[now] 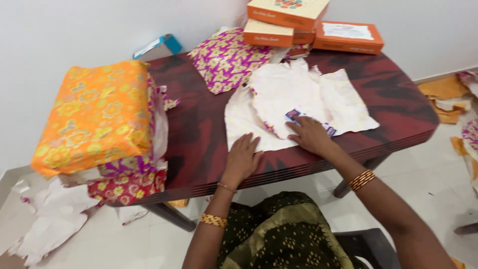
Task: The person wraps rectangular boxes with patterned paper, folds the paper around each box, and secures the edges with small adhesive labels. The person handles multiple boxes one at a time, stacking the finished wrapped boxes on the left side of the table.
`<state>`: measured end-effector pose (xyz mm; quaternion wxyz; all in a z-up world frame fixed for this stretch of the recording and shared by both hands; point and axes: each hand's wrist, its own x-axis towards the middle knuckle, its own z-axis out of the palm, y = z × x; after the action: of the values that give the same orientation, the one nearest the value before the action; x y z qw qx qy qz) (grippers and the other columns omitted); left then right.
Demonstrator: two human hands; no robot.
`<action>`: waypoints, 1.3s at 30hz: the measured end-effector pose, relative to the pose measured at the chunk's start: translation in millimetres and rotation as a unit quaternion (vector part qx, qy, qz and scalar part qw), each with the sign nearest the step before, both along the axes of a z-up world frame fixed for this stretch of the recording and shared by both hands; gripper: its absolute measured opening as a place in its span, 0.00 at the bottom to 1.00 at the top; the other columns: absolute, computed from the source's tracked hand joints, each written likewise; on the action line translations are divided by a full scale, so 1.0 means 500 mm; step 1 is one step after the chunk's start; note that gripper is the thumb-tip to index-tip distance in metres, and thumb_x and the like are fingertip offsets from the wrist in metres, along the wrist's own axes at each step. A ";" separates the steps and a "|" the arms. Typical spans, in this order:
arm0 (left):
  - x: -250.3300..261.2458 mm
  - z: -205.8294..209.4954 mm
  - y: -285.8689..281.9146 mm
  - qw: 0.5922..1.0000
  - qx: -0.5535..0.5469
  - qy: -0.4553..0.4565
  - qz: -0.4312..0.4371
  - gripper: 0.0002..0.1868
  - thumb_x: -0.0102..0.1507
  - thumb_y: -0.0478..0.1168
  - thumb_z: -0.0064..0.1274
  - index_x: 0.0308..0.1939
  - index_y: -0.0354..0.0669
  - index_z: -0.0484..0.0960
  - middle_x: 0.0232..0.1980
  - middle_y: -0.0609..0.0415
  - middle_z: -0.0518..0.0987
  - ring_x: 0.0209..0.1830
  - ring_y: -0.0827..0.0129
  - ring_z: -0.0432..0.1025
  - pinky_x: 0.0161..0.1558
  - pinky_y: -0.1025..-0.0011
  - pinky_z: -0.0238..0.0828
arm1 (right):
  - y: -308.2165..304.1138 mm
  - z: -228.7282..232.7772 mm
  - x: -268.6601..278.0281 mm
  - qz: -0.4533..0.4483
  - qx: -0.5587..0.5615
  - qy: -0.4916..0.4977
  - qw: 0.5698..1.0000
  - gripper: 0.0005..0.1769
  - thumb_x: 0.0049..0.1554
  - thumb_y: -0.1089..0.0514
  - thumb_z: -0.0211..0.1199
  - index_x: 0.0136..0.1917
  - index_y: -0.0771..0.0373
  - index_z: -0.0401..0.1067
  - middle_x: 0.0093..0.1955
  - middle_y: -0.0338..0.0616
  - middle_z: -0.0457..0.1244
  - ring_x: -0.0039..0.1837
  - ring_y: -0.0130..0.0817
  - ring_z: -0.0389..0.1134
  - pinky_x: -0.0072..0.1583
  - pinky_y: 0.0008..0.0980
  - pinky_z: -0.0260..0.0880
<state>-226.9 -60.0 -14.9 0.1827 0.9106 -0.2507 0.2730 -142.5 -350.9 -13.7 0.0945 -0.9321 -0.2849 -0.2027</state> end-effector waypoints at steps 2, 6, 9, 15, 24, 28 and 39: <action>-0.011 -0.006 0.004 1.000 -0.010 0.020 -0.001 0.26 0.66 0.49 0.53 0.64 0.40 0.76 0.68 0.39 0.72 0.68 0.47 0.65 0.68 0.54 0.61 | -0.019 -0.017 0.004 0.014 0.065 -0.001 0.998 0.28 0.58 0.45 0.64 0.68 0.54 0.70 0.72 0.51 0.61 0.70 0.53 0.62 0.67 0.49 0.64; -0.059 0.015 0.032 0.999 -0.011 0.045 0.003 0.23 0.66 0.47 0.53 0.62 0.40 0.78 0.65 0.43 0.74 0.64 0.50 0.67 0.62 0.55 0.65 | -0.062 -0.016 0.007 -0.082 0.032 -0.049 0.995 0.19 0.54 0.50 0.66 0.59 0.52 0.76 0.62 0.46 0.66 0.63 0.47 0.67 0.60 0.48 0.67; -0.094 0.035 0.043 0.999 0.004 0.039 0.017 0.22 0.64 0.46 0.55 0.59 0.41 0.79 0.63 0.46 0.76 0.60 0.53 0.68 0.59 0.55 0.67 | -0.112 -0.008 0.015 -0.106 0.028 -0.055 0.992 0.14 0.56 0.54 0.63 0.56 0.53 0.78 0.56 0.43 0.69 0.58 0.44 0.70 0.56 0.46 0.70; -0.138 0.063 0.073 0.999 0.003 0.013 0.036 0.14 0.63 0.43 0.56 0.50 0.44 0.83 0.53 0.51 0.79 0.52 0.56 0.70 0.53 0.57 0.68 | -0.232 -0.021 0.040 -0.195 0.015 -0.142 0.970 0.09 0.57 0.60 0.61 0.49 0.56 0.79 0.47 0.45 0.69 0.51 0.45 0.72 0.50 0.44 0.73; -0.151 0.075 0.157 0.988 -0.007 -0.006 0.157 0.11 0.62 0.45 0.59 0.30 0.44 0.85 0.33 0.52 0.76 0.37 0.57 0.71 0.38 0.59 0.69 | -0.374 -0.036 0.029 -0.357 0.076 -0.183 0.913 0.07 0.59 0.58 0.63 0.50 0.57 0.80 0.50 0.49 0.69 0.45 0.52 0.71 0.47 0.52 0.71; -0.144 0.085 0.169 0.975 0.050 0.027 0.213 0.14 0.62 0.48 0.60 0.28 0.43 0.85 0.32 0.51 0.77 0.36 0.57 0.72 0.38 0.56 0.68 | -0.341 -0.029 -0.002 -0.304 0.033 -0.160 0.939 0.09 0.57 0.58 0.64 0.51 0.55 0.80 0.47 0.45 0.69 0.47 0.47 0.71 0.51 0.49 0.69; -0.066 0.044 0.148 0.991 0.001 -0.045 0.126 0.24 0.63 0.53 0.56 0.56 0.42 0.83 0.61 0.40 0.75 0.64 0.49 0.67 0.62 0.51 0.59 | -0.210 0.098 -0.097 -0.197 0.024 -0.280 0.939 0.08 0.61 0.59 0.65 0.54 0.53 0.80 0.44 0.35 0.66 0.48 0.33 0.67 0.61 0.40 0.58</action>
<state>-260.0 14.0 7.3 0.1342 0.9220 -0.1427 0.3340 -191.2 -456.0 35.1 -0.0092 -0.8724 -0.1056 -0.4771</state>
